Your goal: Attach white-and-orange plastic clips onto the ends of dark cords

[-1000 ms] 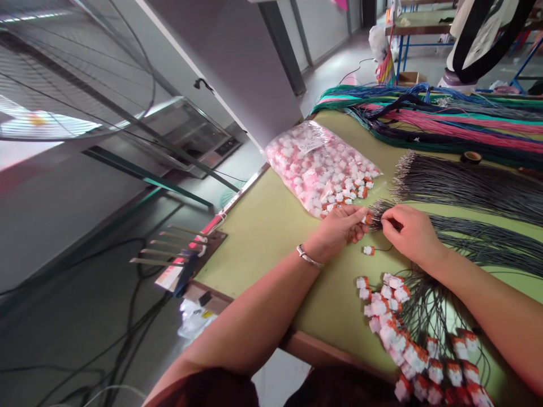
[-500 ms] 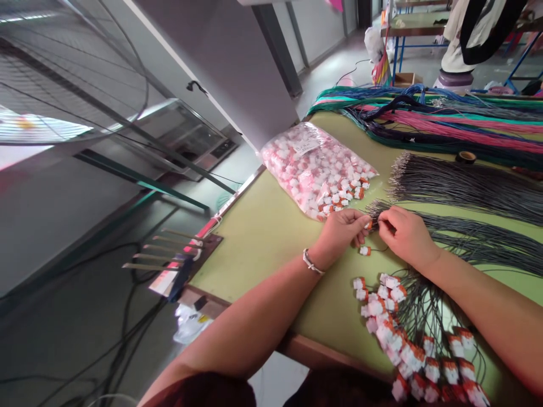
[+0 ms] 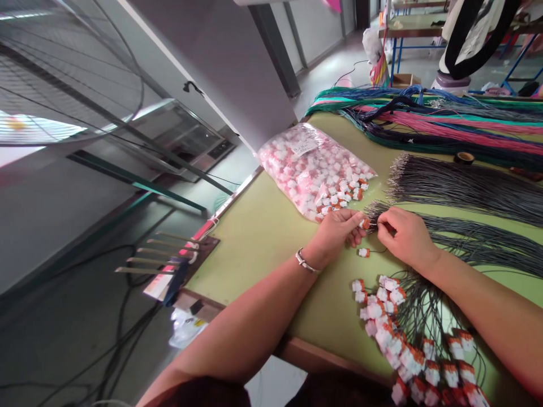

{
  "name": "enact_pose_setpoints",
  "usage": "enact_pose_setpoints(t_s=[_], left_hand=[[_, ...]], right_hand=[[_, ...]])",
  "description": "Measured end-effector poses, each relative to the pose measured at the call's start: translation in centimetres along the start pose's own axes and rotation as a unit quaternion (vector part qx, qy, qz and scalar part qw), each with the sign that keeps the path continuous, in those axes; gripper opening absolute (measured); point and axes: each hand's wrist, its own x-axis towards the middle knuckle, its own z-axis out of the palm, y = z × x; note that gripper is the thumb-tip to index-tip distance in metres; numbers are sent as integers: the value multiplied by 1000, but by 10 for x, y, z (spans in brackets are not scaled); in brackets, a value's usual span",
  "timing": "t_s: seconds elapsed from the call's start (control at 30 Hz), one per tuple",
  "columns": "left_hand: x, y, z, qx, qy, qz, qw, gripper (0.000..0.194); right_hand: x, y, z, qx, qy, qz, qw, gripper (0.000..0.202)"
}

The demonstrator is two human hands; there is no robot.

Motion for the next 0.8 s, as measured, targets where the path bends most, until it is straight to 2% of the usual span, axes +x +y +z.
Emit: enact_pose_setpoints(t_s=[0.13,0.3,0.53,0.8], left_hand=[[-2,2,3,28,17,18,999,40],[-5,3,8,54,30,30,998,39],[-2,-4,12,45,3,15,999,41],[-1,-2,9,41,0,10,999,38]], right_hand=[[-2,-1,3,-27,-6,-16,999,14],[-3,3,6,3,-14,-11,1000,14],[-3,4,9,32,-14,1,999,14],[0,1,3,94,-11,66,993,8]])
